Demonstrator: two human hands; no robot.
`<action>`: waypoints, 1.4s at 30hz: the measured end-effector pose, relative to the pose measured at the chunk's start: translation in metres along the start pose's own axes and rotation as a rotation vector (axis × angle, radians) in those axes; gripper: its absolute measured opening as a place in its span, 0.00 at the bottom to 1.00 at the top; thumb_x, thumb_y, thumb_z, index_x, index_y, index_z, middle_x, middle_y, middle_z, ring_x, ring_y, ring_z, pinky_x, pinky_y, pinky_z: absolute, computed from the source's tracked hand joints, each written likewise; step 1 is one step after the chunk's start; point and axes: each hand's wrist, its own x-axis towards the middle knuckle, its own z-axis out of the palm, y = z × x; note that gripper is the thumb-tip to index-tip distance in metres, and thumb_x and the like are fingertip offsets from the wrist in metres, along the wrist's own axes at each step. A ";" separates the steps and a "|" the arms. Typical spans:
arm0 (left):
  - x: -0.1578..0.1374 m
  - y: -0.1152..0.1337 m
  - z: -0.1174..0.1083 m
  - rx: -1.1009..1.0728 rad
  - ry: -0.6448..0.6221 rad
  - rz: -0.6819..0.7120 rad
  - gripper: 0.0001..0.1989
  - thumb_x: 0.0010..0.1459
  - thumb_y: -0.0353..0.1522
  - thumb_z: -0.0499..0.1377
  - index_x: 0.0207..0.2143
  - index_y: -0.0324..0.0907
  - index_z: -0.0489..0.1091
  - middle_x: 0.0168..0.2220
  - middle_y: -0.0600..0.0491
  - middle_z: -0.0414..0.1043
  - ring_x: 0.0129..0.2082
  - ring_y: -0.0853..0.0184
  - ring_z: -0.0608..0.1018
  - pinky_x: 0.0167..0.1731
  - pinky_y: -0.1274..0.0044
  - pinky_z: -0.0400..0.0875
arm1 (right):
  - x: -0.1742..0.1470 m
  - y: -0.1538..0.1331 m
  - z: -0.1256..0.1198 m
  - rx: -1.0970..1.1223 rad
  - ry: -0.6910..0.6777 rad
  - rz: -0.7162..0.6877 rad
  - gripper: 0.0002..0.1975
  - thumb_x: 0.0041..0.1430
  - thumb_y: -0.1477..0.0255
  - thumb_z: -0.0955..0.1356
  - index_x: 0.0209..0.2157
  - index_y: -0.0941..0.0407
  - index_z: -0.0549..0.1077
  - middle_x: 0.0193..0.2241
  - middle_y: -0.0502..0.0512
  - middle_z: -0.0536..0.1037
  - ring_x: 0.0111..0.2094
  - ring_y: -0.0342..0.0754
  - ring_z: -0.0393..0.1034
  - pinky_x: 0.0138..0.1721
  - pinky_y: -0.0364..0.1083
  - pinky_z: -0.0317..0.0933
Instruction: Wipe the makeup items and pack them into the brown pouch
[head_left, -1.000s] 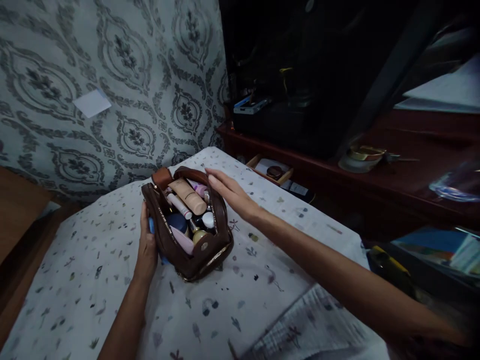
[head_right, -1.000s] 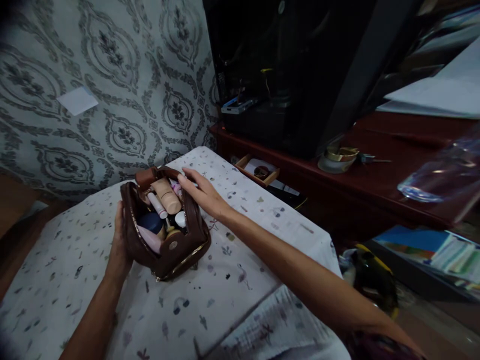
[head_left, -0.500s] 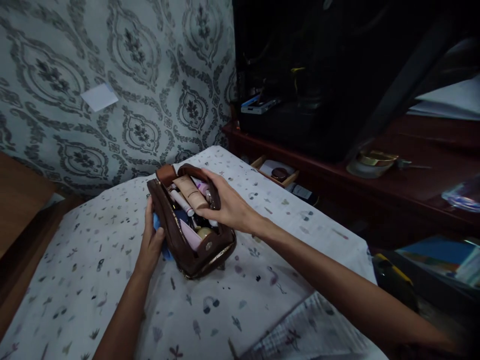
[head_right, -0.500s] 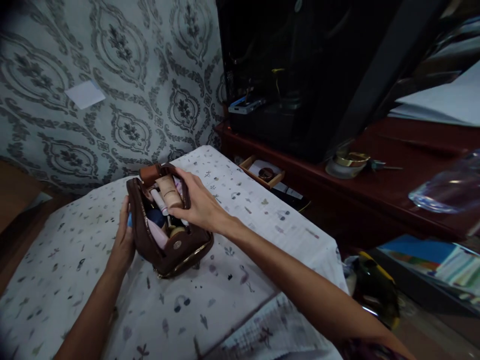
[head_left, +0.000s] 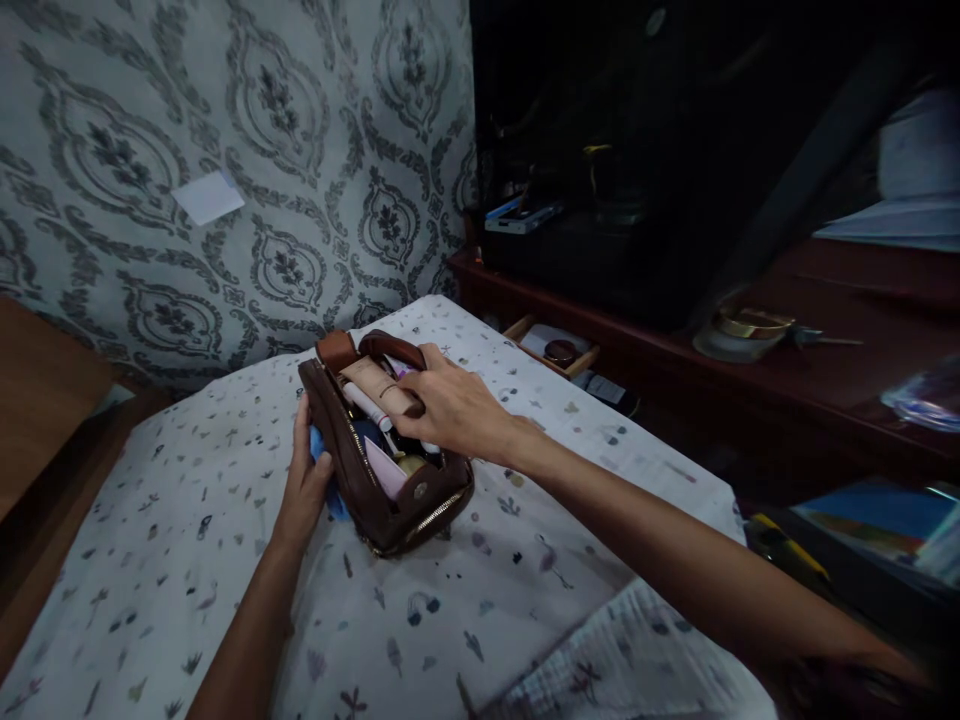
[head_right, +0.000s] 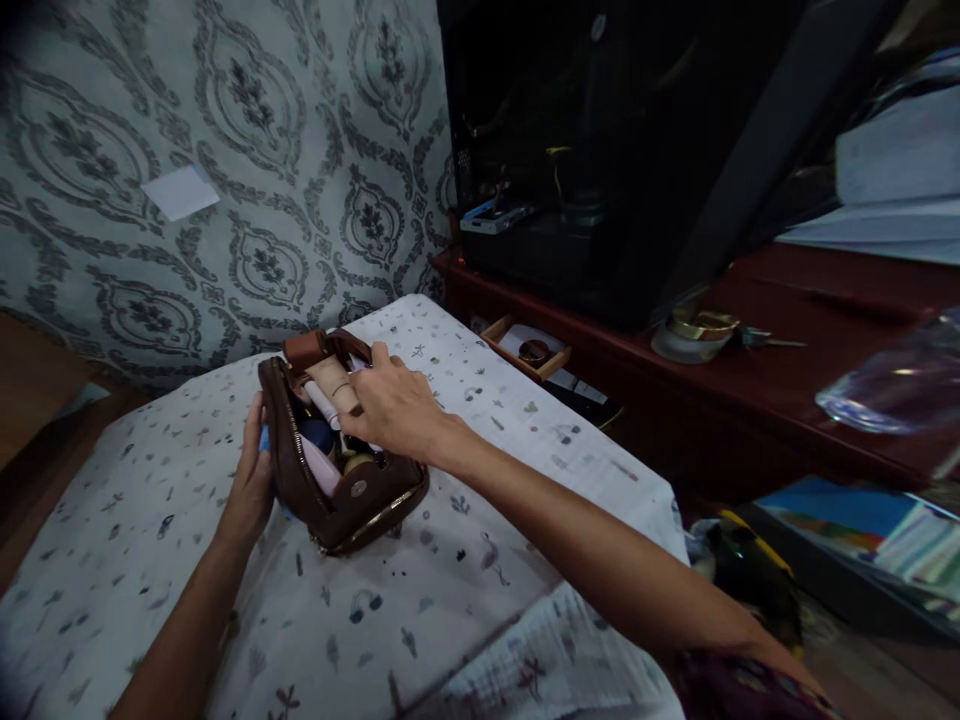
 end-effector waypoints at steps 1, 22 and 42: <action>0.000 0.000 0.000 0.003 -0.004 0.003 0.46 0.58 0.57 0.57 0.72 0.50 0.48 0.75 0.52 0.39 0.73 0.56 0.44 0.71 0.66 0.36 | 0.001 0.001 -0.001 0.019 -0.006 -0.003 0.13 0.60 0.63 0.69 0.42 0.55 0.79 0.46 0.62 0.68 0.39 0.54 0.71 0.34 0.48 0.64; 0.001 0.002 0.001 -0.029 0.005 -0.023 0.46 0.56 0.57 0.59 0.71 0.49 0.49 0.74 0.51 0.43 0.73 0.56 0.44 0.71 0.66 0.38 | 0.007 -0.007 -0.003 -0.246 0.059 -0.180 0.17 0.57 0.67 0.73 0.46 0.63 0.77 0.58 0.73 0.64 0.60 0.66 0.58 0.56 0.60 0.58; 0.001 0.000 -0.001 -0.045 0.006 -0.022 0.46 0.55 0.57 0.59 0.71 0.50 0.51 0.74 0.51 0.45 0.73 0.56 0.47 0.71 0.66 0.39 | 0.039 -0.010 -0.023 0.441 0.615 -0.179 0.21 0.68 0.65 0.60 0.58 0.59 0.60 0.48 0.60 0.76 0.46 0.51 0.72 0.47 0.49 0.64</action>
